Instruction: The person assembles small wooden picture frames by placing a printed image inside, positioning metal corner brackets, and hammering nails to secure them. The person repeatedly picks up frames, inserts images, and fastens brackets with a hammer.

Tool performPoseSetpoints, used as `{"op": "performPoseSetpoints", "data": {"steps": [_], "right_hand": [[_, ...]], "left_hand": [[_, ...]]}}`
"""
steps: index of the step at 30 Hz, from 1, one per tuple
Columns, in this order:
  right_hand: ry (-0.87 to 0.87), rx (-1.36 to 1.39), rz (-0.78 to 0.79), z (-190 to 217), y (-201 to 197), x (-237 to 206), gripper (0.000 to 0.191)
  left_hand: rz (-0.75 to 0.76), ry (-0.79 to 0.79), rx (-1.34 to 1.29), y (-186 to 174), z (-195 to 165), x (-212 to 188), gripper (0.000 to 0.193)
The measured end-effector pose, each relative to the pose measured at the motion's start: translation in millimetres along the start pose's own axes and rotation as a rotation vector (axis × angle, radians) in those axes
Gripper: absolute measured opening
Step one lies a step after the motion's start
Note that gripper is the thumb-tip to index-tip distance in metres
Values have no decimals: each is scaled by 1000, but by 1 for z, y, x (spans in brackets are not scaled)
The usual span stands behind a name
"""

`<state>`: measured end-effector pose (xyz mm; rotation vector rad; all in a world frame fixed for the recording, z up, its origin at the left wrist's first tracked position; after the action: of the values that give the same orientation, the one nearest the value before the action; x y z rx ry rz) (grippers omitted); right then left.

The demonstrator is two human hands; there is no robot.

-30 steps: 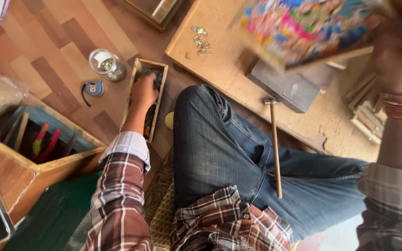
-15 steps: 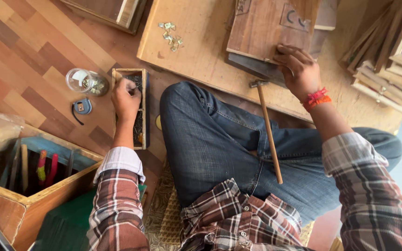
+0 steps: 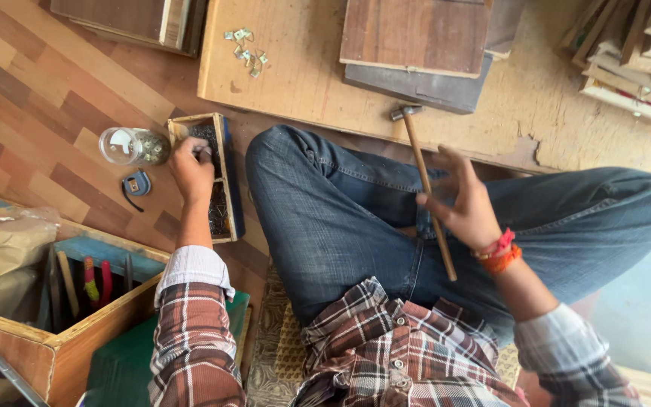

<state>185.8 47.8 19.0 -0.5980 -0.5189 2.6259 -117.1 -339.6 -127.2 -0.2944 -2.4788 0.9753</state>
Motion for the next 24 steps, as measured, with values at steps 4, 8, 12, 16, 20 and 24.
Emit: {"op": "performPoseSetpoints", "data": {"steps": [4,8,12,16,20,24], "right_hand": [[307,116,118,-11,2,-29,82],[285,327,111,-7,0,-50,68],[-127,-28,-246,2,-6,-65,56],[-32,-74,-400,0,-18,-54,45],[-54,-256,-423,-1,-36,-36,41],[-156,-369,-459,3,-36,-27,39]], "left_hand": [[-158,156,-139,13,-63,37,19],[18,374,-324,64,-162,68,14],[113,594,-404,133,-254,98,5],[-46,792,-249,167,-289,107,13],[46,696,-284,179,-281,101,13],[81,608,-280,189,-275,98,15]]}}
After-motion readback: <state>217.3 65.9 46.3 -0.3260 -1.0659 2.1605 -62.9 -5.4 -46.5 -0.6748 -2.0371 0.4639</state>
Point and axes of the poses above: each hand's wrist, its own x-axis towards the middle knuckle, its own y-axis out of the palm, z = x × y, the point moved 1 cm from there along x, towards the middle knuckle, and after that the axes turned 15 degrees about y, right-handed, at the moved point
